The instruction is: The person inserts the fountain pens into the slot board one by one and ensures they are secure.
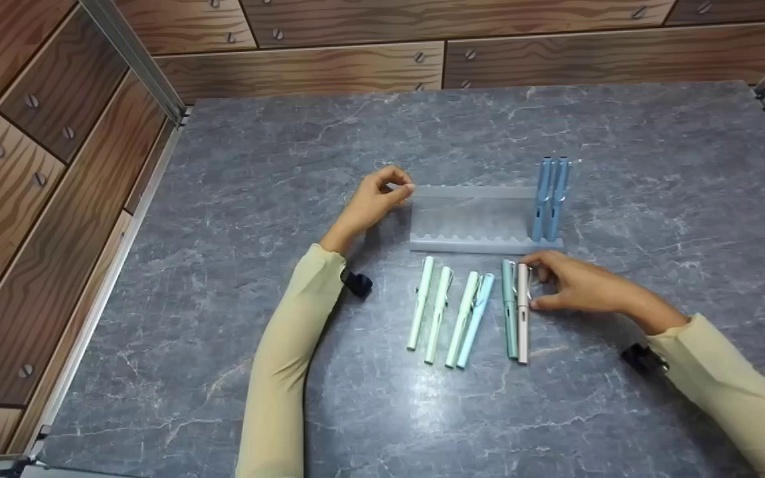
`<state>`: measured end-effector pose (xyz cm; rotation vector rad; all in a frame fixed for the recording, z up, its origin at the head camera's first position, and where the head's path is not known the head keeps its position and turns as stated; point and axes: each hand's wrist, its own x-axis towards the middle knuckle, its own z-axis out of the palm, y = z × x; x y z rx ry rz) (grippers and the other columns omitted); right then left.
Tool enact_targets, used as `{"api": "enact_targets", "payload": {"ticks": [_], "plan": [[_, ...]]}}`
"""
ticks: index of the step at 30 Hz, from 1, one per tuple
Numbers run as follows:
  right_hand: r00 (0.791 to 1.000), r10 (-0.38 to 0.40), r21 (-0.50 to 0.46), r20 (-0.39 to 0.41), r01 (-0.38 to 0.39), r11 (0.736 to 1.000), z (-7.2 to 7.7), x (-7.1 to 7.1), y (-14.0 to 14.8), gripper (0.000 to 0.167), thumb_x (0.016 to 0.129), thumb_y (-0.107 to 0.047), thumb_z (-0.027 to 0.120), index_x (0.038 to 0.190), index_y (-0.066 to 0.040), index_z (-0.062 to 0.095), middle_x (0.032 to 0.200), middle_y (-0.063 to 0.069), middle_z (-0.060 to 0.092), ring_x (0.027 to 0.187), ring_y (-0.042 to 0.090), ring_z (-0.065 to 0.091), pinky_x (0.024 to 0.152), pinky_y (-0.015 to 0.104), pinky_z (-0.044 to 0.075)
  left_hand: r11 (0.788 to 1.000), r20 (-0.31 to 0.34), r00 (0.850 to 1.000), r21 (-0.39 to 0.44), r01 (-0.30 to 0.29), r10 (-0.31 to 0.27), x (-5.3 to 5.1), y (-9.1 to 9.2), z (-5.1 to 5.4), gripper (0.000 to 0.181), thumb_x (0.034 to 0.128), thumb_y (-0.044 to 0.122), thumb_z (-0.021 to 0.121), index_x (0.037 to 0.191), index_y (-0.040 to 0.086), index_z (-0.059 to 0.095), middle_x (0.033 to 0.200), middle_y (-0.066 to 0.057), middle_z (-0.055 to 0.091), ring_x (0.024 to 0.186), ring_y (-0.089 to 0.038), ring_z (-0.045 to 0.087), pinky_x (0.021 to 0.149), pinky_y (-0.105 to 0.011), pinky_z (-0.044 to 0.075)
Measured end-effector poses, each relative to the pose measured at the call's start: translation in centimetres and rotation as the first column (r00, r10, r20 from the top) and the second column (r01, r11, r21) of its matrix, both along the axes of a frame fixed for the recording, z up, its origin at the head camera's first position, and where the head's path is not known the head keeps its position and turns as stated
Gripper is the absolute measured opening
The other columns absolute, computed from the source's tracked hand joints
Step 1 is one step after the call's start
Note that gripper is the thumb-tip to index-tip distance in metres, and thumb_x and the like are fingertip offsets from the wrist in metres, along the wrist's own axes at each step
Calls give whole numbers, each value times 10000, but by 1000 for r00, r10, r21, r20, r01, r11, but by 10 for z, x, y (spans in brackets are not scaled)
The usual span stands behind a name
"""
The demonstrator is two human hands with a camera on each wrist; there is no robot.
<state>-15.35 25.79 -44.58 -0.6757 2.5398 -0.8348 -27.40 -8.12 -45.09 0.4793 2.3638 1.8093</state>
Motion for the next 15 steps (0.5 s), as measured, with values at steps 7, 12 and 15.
{"api": "enact_targets", "payload": {"ticks": [7, 12, 15], "plan": [[1000, 1, 12, -16, -1, 1000, 1, 1, 0, 683, 784, -268, 792, 1336, -16, 479, 978, 78, 544, 849, 148, 493, 708, 245, 448, 1000, 3, 1000, 21, -5, 5, 1, 1, 1, 114, 922, 97, 630, 955, -10, 609, 887, 36, 595, 830, -330, 618, 823, -492, 561], [1000, -6, 9, -21, 7, 1000, 0, 1, 0, 655, 776, -208, 778, 1325, -10, 481, 965, 73, 548, 830, 144, 496, 713, 234, 461, 1000, 0, 1000, 18, -7, 7, 1, 1, 1, 112, 921, 95, 632, 954, -9, 611, 893, 30, 599, 838, -345, 619, 819, -490, 565], [1000, -9, -2, -18, 9, 1000, 0, 1, 0, 646, 780, -179, 770, 1321, 6, 470, 955, 69, 550, 821, 138, 497, 716, 223, 464, 1000, -2, 1000, 9, -6, 6, 1, 1, 1, 112, 922, 96, 630, 957, -9, 613, 893, 29, 601, 837, -344, 623, 814, -481, 567]]}}
